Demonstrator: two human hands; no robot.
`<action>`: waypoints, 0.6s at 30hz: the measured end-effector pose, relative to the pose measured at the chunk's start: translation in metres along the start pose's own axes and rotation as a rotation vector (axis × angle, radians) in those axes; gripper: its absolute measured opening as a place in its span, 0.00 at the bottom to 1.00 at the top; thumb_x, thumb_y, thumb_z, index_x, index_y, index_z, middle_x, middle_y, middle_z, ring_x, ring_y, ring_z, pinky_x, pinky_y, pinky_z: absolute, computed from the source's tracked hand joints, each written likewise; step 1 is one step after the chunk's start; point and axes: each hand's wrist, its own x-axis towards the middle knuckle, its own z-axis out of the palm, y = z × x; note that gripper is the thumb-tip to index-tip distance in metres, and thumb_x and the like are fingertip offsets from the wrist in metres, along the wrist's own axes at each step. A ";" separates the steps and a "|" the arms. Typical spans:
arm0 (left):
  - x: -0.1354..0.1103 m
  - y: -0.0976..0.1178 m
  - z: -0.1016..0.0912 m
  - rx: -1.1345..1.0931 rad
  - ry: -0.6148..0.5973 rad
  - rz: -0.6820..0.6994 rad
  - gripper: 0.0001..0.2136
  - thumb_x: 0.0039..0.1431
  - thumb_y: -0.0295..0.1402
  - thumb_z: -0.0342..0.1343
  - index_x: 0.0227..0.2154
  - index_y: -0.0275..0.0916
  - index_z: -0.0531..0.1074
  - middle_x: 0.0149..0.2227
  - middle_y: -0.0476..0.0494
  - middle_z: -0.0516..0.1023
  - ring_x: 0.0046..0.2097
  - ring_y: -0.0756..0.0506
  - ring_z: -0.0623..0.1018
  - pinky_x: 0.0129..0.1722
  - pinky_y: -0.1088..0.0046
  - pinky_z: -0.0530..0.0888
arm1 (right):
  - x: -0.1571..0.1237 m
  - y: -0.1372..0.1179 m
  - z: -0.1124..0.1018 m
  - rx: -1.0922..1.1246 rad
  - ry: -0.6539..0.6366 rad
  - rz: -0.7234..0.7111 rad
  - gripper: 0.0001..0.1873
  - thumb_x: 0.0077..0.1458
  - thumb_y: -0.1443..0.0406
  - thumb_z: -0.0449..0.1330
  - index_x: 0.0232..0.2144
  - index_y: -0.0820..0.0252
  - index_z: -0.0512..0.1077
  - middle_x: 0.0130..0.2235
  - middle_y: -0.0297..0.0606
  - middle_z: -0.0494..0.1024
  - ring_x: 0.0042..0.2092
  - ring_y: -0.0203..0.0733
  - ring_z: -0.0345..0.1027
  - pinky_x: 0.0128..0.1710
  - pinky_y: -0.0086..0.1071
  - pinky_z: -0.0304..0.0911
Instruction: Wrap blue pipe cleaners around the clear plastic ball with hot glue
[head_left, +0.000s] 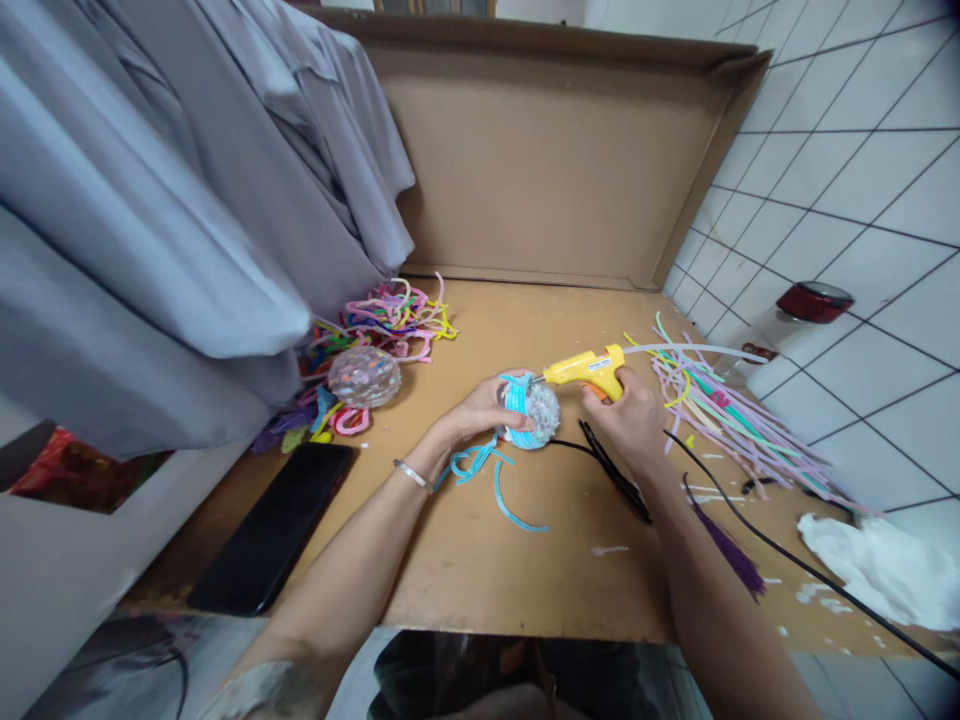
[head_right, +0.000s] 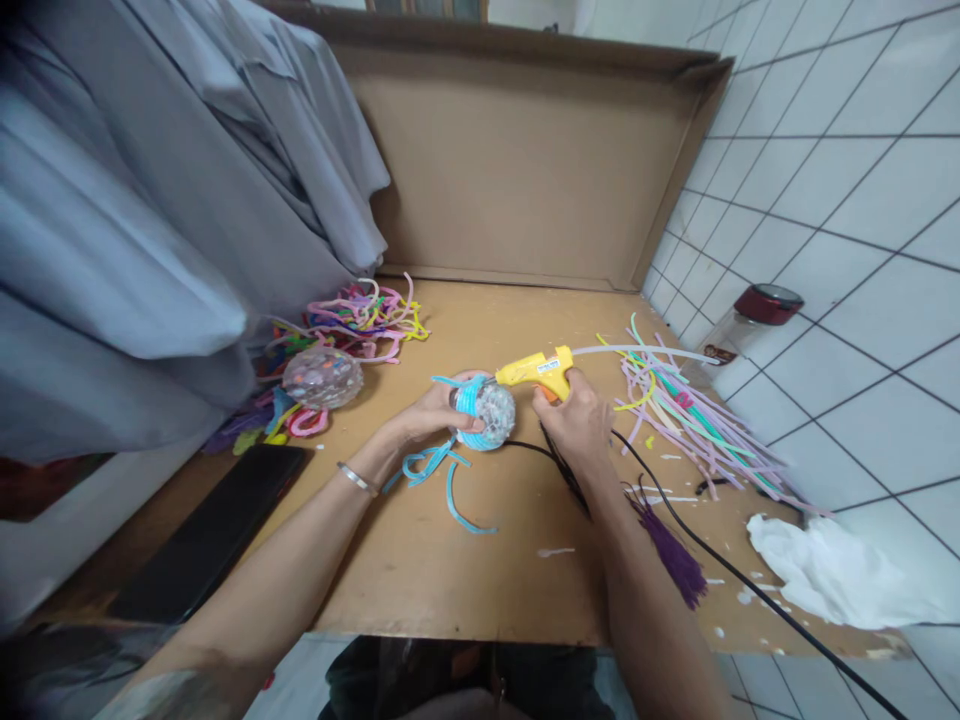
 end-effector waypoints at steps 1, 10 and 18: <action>0.000 0.000 0.000 0.002 0.008 0.004 0.38 0.31 0.29 0.71 0.52 0.36 0.68 0.38 0.47 0.76 0.36 0.49 0.76 0.37 0.74 0.73 | 0.000 0.000 0.000 0.002 0.001 -0.002 0.17 0.49 0.54 0.54 0.36 0.58 0.72 0.29 0.42 0.77 0.32 0.47 0.66 0.30 0.33 0.52; 0.000 0.002 0.002 0.021 0.028 0.013 0.39 0.30 0.29 0.71 0.52 0.36 0.68 0.40 0.45 0.75 0.38 0.48 0.75 0.38 0.74 0.72 | -0.002 0.000 0.001 0.013 0.011 -0.015 0.20 0.49 0.53 0.53 0.38 0.61 0.71 0.32 0.45 0.78 0.33 0.48 0.67 0.31 0.34 0.52; 0.000 0.002 0.002 0.025 0.036 0.014 0.39 0.30 0.28 0.71 0.52 0.37 0.68 0.40 0.47 0.75 0.37 0.49 0.74 0.37 0.75 0.72 | -0.003 0.002 0.001 0.016 0.011 -0.037 0.17 0.51 0.53 0.53 0.35 0.59 0.70 0.30 0.42 0.76 0.31 0.46 0.65 0.30 0.33 0.50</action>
